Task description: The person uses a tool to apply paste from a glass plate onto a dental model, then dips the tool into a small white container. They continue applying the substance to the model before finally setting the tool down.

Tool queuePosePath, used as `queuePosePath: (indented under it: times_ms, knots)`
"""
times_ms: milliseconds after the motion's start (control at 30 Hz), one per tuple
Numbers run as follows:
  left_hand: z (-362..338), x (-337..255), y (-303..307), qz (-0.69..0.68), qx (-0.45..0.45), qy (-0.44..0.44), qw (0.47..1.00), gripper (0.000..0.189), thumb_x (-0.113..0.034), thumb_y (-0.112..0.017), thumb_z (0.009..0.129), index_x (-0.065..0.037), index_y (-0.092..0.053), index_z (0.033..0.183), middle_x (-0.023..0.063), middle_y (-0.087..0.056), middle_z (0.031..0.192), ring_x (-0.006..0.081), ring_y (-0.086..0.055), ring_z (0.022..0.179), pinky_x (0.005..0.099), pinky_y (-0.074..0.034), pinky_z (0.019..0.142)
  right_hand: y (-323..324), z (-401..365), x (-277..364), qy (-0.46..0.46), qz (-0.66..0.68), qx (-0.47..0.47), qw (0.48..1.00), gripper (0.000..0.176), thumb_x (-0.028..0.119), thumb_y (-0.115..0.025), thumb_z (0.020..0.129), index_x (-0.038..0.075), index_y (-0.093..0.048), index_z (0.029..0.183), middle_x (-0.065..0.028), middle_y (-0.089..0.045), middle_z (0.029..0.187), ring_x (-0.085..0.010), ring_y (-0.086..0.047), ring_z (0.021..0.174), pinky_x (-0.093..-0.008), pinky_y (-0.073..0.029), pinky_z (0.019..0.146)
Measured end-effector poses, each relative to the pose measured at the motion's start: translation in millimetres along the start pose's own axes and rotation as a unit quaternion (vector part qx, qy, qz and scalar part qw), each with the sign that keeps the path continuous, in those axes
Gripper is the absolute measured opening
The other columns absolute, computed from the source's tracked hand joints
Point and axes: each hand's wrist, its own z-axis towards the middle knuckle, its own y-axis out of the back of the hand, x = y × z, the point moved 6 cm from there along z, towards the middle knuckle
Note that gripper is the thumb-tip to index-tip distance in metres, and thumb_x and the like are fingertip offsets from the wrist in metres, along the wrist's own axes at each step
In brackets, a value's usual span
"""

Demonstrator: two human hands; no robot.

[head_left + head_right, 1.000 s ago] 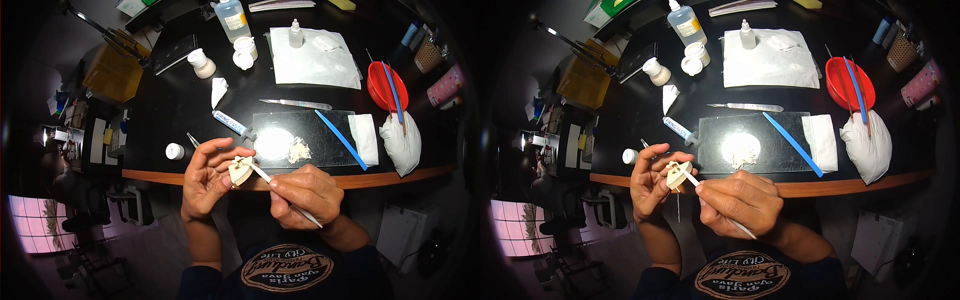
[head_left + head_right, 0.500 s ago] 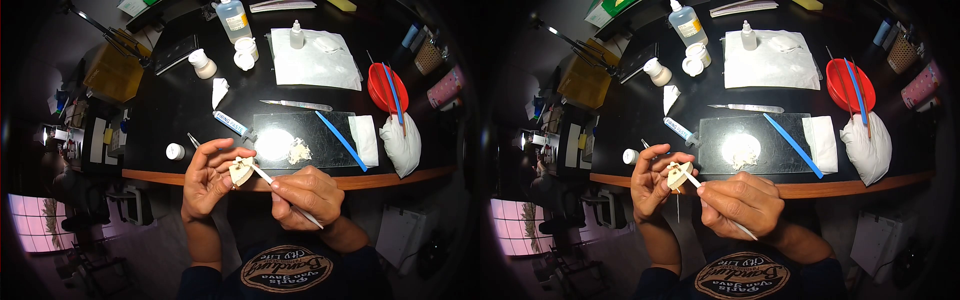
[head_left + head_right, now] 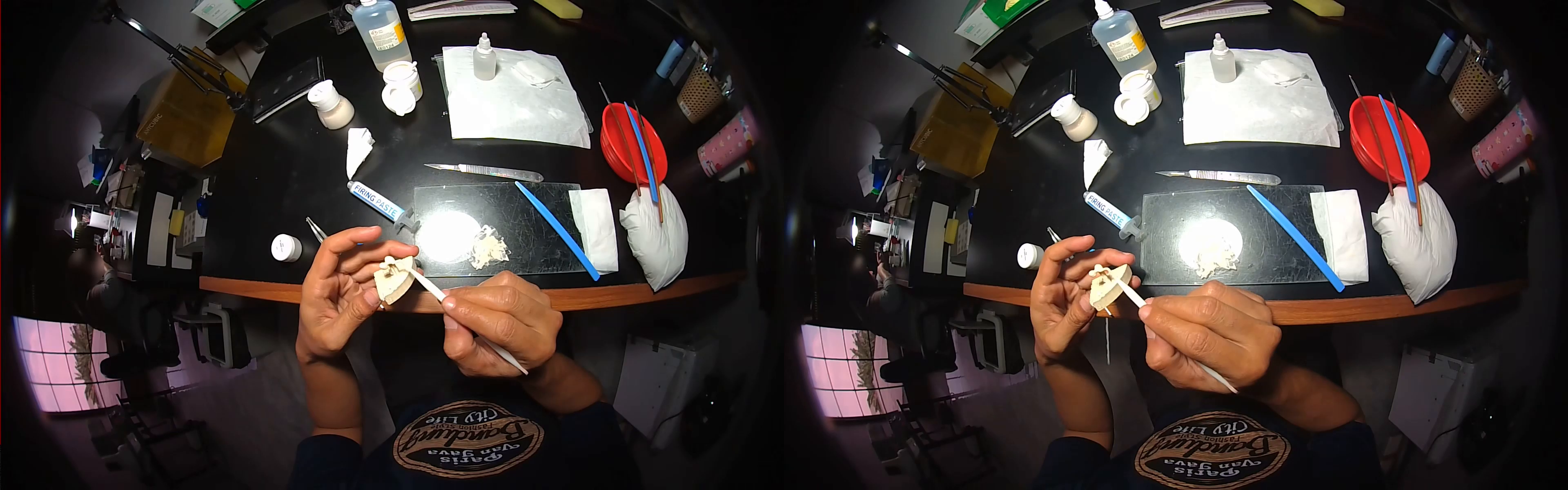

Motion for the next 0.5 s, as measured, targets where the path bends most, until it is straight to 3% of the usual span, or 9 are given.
queuePosePath:
  times_ms: [433, 500]
  knots:
    - [-0.6, 1.0, 1.1, 0.002, 0.001, 0.001, 1.0, 0.061, -0.01, -0.066, 0.101, 0.004, -0.033, 0.151, 0.034, -0.057, 0.139, 0.0299, -0.061, 0.129, 0.0344, -0.053, 0.103, 0.7, -0.5, -0.3, 0.001, -0.004, 0.0, 1.0, 0.026, -0.003, -0.076, 0.077, 0.0, -0.075, 0.104, -0.0076, -0.075, 0.089, -0.0163, -0.068, 0.065, -0.0256, -0.055, 0.054]
    - [-0.7, 1.4, 2.3, 0.019, -0.003, -0.002, 1.0, 0.063, -0.01, -0.065, 0.101, 0.004, -0.031, 0.151, 0.0359, -0.057, 0.137, 0.036, -0.066, 0.121, 0.0436, -0.055, 0.103, 1.0, -0.6, -0.3, 0.0, -0.007, -0.002, 1.0, 0.026, -0.003, -0.076, 0.078, 0.0, -0.075, 0.103, -0.0077, -0.075, 0.089, -0.0164, -0.068, 0.065, -0.0257, -0.055, 0.054]
